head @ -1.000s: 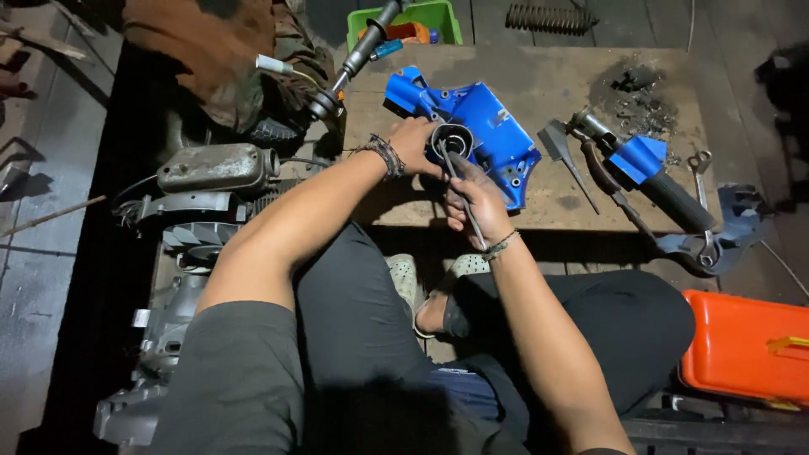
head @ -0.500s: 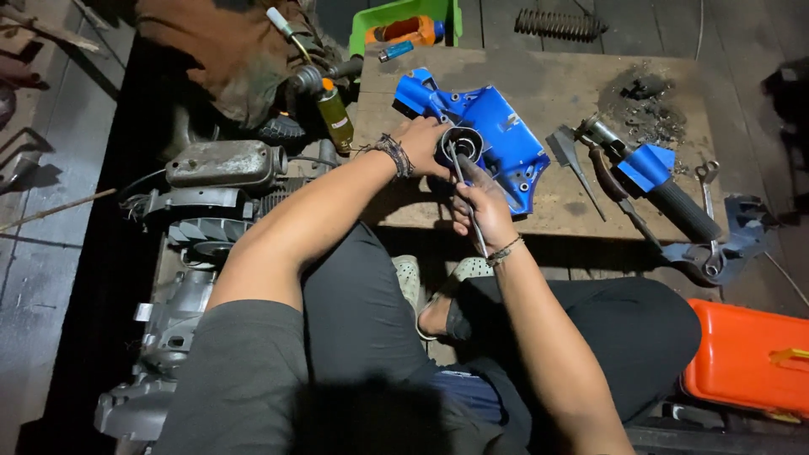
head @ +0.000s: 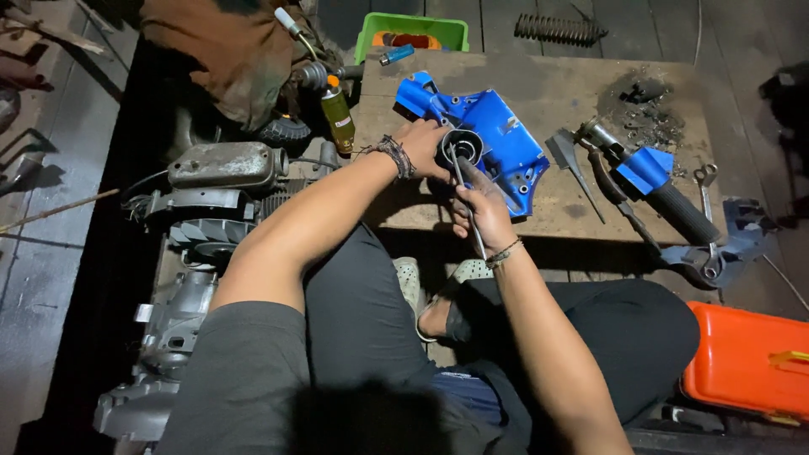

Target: Using a hand file to smooth the interior of a circular bore on a blue metal component.

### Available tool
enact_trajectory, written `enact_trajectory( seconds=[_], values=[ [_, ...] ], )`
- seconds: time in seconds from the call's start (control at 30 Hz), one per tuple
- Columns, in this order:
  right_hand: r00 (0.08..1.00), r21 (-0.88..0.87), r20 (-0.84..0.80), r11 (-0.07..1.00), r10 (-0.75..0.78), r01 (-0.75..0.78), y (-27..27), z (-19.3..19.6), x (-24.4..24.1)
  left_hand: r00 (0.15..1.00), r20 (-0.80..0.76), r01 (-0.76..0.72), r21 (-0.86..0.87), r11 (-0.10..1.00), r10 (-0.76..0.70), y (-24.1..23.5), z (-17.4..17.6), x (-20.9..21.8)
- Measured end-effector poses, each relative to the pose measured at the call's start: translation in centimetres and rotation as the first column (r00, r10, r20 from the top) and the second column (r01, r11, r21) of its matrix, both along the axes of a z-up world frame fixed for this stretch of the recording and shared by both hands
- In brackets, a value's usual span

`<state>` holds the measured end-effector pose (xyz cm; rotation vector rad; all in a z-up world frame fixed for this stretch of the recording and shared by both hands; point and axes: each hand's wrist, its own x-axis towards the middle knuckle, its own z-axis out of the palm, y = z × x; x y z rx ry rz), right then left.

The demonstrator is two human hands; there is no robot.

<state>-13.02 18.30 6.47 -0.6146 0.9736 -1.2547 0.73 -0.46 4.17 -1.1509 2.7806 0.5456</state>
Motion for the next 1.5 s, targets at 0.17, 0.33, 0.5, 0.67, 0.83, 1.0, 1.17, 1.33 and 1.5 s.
enact_trajectory(
  seconds=[0.17, 0.33, 0.5, 0.67, 0.83, 1.0, 1.17, 1.33, 1.5],
  values=[
    [1.0, 0.02, 0.007, 0.999, 0.025, -0.025, 0.1, 1.6, 0.3, 1.0, 0.001, 0.023, -0.025, 0.999, -0.023, -0.4, -0.5, 0.1],
    [0.999, 0.018, 0.02, 0.999, 0.037, -0.037, -1.6, 0.8, 0.5, 0.999, -0.01, 0.03, -0.021, 0.999, -0.03, -0.3, -0.8, -0.2],
    [0.998, 0.073, 0.069, 0.997, -0.013, 0.008, -0.7, 2.7, 0.7, 0.997, -0.074, -0.011, 0.047, 0.999, 0.015, 0.0, 0.0, -0.2],
    [0.999, 0.062, 0.048, 0.998, -0.003, 0.0, -1.6, 2.4, 0.7, 0.994, -0.112, -0.011, 0.013, 1.0, 0.013, -2.1, -4.8, -1.5],
    [1.0, 0.036, 0.01, 0.999, 0.002, -0.002, -1.6, 1.5, 1.5, 0.986, -0.163, 0.014, -0.025, 1.0, -0.018, -0.9, -1.2, 0.0],
    [0.999, 0.003, -0.031, 1.0, -0.029, 0.029, -2.0, 0.5, 1.0, 0.9, 0.435, -0.122, 0.309, 0.943, -0.027, -3.9, 7.2, -0.6],
    [0.974, -0.034, -0.213, 0.997, -0.076, 0.071, -2.8, -0.4, -0.7, 0.905, 0.085, -0.422, 0.055, 0.905, 0.417, -14.1, 1.8, 8.4],
    [0.978, -0.171, -0.133, 0.976, -0.158, 0.134, -9.0, 4.8, 2.6, 0.817, -0.041, -0.576, -0.03, 0.817, 0.575, -17.2, 0.0, 11.9],
    [0.591, -0.213, -0.787, 0.977, -0.177, 0.008, -22.0, 1.6, 4.2, 0.915, 0.072, -0.355, -0.318, 0.879, 0.396, -22.4, -6.2, 12.4]
  ],
)
